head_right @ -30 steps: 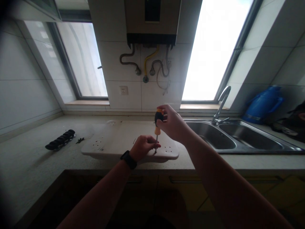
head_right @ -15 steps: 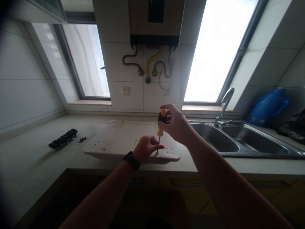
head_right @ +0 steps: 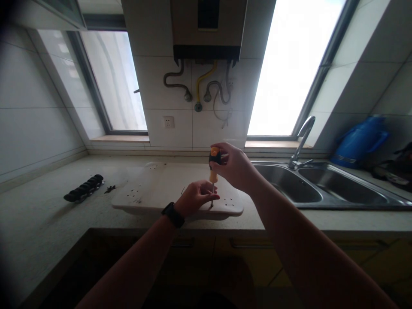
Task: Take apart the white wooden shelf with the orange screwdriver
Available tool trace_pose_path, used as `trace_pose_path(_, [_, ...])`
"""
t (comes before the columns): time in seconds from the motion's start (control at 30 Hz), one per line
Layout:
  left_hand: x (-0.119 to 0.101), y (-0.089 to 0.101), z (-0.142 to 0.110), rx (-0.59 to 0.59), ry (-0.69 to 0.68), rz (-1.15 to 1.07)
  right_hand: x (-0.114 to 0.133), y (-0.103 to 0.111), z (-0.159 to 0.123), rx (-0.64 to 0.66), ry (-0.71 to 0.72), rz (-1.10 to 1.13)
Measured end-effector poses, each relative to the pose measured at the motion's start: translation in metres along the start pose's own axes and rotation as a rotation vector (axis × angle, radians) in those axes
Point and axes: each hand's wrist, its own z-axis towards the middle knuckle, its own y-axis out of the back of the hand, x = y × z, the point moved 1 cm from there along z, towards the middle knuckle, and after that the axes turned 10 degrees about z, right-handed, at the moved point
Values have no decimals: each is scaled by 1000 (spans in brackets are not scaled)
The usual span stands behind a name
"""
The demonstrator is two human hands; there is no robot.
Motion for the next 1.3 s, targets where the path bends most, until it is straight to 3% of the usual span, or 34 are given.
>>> trace_pose_path(0.17, [-1, 5, -2, 145, -66, -94, 0, 3, -1, 76, -18, 111])
trace_pose_path(0.3, [2, 3, -1, 116, -39, -78, 1, 1, -1, 105, -34, 178])
trace_pose_path(0.53, [-6, 2, 0, 6, -9, 59, 7, -5, -3, 14, -48, -168])
trace_pose_path(0.7, [-9, 1, 1, -12, -29, 106, 8, -6, -2, -72, -91, -288])
trace_pose_path(0.87, [-10, 1, 2, -54, -17, 141, 4, -4, -2, -70, -50, -377])
trace_pose_path(1.17, [2, -5, 5, -95, 7, 172, -1, 2, -3, 32, -9, -13])
trace_pose_path(1.3, [1, -1, 3, 18, -38, 32, 3, 1, -3, 79, -12, 87])
